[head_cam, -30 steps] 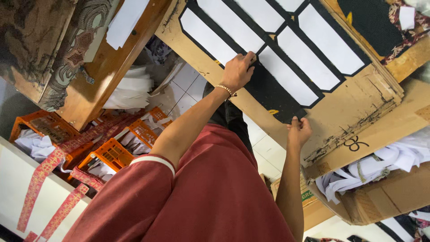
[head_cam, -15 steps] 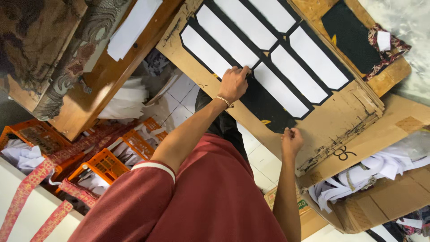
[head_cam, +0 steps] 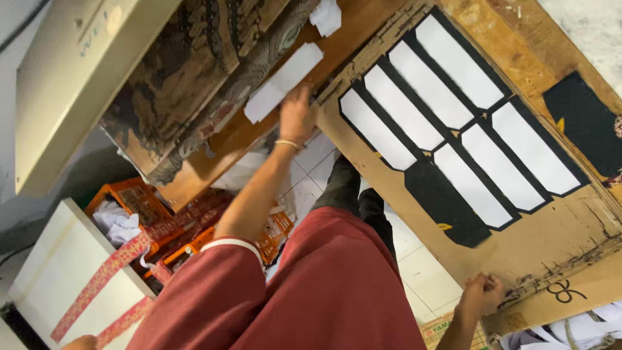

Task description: The person places white paper pieces onto black foam pads arranged on a wooden board. They repeatedly pick up paper, position it on the foam, and smooth it down. The person also gathers and stacks loose paper pieces on the table.

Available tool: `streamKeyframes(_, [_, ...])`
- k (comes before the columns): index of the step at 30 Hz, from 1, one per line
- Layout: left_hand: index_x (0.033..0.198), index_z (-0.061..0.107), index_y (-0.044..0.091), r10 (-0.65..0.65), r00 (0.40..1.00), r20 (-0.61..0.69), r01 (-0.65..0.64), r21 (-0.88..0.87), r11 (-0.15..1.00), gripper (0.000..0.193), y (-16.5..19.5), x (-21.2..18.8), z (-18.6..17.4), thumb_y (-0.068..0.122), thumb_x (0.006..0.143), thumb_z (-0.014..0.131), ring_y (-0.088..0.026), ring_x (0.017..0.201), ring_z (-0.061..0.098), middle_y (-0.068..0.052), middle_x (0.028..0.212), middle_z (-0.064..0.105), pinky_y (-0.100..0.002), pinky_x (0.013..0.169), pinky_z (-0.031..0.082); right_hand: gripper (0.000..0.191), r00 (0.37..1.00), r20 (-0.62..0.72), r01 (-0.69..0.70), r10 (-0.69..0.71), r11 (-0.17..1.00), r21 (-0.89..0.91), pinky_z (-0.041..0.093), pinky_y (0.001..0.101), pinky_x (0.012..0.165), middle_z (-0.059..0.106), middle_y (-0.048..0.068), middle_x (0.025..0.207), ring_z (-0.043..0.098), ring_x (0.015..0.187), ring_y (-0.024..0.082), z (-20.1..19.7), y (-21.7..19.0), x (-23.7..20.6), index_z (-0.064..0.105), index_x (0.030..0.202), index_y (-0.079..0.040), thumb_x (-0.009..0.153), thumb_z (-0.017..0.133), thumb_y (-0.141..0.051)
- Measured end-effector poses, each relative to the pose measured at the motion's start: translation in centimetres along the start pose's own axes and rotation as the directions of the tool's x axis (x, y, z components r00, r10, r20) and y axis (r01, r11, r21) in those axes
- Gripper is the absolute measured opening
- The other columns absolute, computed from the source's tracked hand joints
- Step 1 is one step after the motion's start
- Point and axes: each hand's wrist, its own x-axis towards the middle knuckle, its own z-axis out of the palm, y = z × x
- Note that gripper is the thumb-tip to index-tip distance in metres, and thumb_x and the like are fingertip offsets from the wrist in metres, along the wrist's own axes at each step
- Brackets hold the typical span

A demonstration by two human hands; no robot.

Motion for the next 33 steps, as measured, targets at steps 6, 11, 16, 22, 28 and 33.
streamKeyframes(6, [0.148, 0.031, -0.003, 0.213, 0.975, 0.069, -0.223, 0.207, 0.953, 0.09, -5.3, 5.9, -3.8, 0.02, 0.078, 0.082, -0.054, 0.13, 0.048, -0.037, 0.147, 0.043, -0.056, 0.105, 0.04, 0.013, 0.997, -0.011, -0.071, 0.071, 0.997, -0.003, 0.055, 0.03, 0.064, 0.059, 0.011, 0.098, 0.059, 0.073, 0.015, 1.6, -1.2, -2.8, 0.054, 0.119, 0.001, 0.108, 0.061, -0.003])
streamKeyframes(11, [0.161, 0.032, 0.007, -0.079, 0.942, 0.325, 0.026, 0.164, 0.986, 0.083, -6.4, 6.8, -4.0, 0.021, 0.093, 0.076, -0.044, 0.124, 0.06, -0.029, 0.14, 0.057, -0.049, 0.108, 0.047, 0.013, 0.994, 0.066, 0.089, -0.085, 0.994, -0.062, 0.056, 0.0282, 0.071, 0.062, 0.008, 0.1, 0.062, 0.081, 0.011, 4.3, -1.6, -3.5, 0.057, 0.117, 0.001, 0.106, 0.061, -0.002])
streamKeyframes(16, [0.154, 0.037, 0.001, 0.07, 0.964, 0.256, -0.098, 0.102, 0.99, 0.083, -7.0, 7.1, -4.3, 0.022, 0.087, 0.081, -0.045, 0.114, 0.065, -0.031, 0.13, 0.062, -0.049, 0.094, 0.054, 0.009, 0.981, 0.089, 0.186, -0.17, 0.957, -0.223, 0.053, 0.0269, 0.07, 0.065, 0.009, 0.092, 0.065, 0.076, 0.014, 5.9, -2.5, -4.4, 0.059, 0.112, 0.004, 0.109, 0.062, -0.005])
streamKeyframes(22, [0.151, 0.039, -0.003, 0.121, 0.958, 0.259, -0.151, 0.102, 0.983, 0.083, -7.6, 6.9, -4.2, 0.022, 0.084, 0.083, -0.044, 0.107, 0.067, -0.03, 0.126, 0.064, -0.049, 0.089, 0.056, 0.009, 0.975, 0.104, 0.214, -0.196, 0.953, -0.216, 0.053, 0.0274, 0.069, 0.064, 0.01, 0.091, 0.062, 0.074, 0.014, 7.1, -4.3, -5.7, 0.06, 0.11, 0.003, 0.109, 0.063, -0.005])
streamKeyframes(28, [0.145, 0.044, -0.003, 0.149, 0.962, 0.228, -0.176, 0.106, 0.979, 0.079, -8.0, 6.5, -4.4, 0.027, 0.084, 0.084, -0.043, 0.104, 0.068, -0.03, 0.122, 0.066, -0.047, 0.087, 0.057, 0.007, 0.963, 0.098, 0.27, -0.252, 0.919, -0.287, 0.051, 0.0257, 0.071, 0.064, 0.007, 0.087, 0.064, 0.076, 0.012, 7.3, -6.4, -6.2, 0.061, 0.109, 0.002, 0.11, 0.063, -0.004])
streamKeyframes(33, [0.14, 0.051, -0.003, 0.139, 0.964, 0.225, -0.166, 0.104, 0.981, 0.066, -8.5, 5.6, -4.2, 0.029, 0.09, 0.08, -0.041, 0.104, 0.068, -0.028, 0.122, 0.065, -0.046, 0.086, 0.057, 0.005, 0.958, 0.078, 0.286, -0.276, 0.916, -0.28, 0.048, 0.0253, 0.069, 0.063, 0.005, 0.088, 0.061, 0.076, 0.01, 7.6, -7.4, -6.1, 0.06, 0.11, 0.001, 0.109, 0.064, -0.003])
